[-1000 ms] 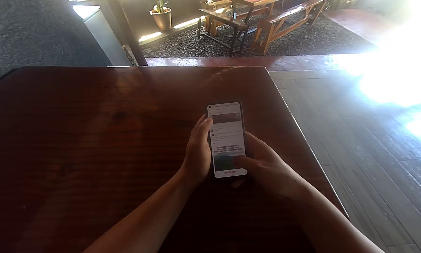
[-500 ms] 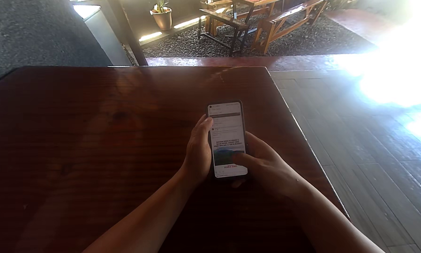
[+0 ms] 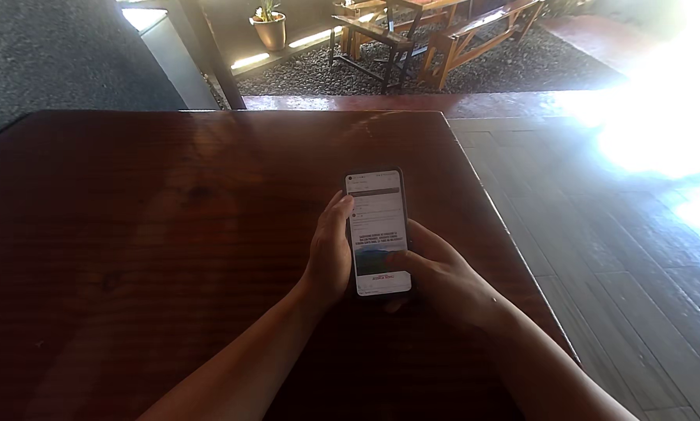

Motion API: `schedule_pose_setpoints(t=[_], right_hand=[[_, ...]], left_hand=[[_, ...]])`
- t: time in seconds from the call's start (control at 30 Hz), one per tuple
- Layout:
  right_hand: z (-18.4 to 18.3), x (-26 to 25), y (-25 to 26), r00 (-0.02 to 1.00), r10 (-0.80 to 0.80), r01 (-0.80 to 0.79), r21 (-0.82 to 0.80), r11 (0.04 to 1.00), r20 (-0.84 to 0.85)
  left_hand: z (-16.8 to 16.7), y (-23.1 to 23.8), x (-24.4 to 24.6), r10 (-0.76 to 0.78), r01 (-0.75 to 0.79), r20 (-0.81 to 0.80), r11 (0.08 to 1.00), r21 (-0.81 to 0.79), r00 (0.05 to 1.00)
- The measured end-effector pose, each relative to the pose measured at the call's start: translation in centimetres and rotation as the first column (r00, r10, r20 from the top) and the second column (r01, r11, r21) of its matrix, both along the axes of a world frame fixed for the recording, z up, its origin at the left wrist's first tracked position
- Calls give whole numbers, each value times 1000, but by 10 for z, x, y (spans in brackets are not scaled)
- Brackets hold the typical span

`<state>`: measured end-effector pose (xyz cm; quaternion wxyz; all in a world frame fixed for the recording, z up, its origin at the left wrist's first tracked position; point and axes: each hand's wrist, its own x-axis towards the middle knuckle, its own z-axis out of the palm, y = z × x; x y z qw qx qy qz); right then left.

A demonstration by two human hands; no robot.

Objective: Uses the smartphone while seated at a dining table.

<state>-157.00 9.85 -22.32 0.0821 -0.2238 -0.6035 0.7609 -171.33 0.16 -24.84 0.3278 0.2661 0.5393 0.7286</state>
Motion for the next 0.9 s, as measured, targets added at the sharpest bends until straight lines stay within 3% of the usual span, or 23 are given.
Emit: schedule_pose_setpoints(t=[0.9], right_hand=[[0, 0, 0, 1000, 19, -18, 7, 1000, -11]], left_hand=[[1, -5, 0, -38, 37, -47, 999, -25, 998]])
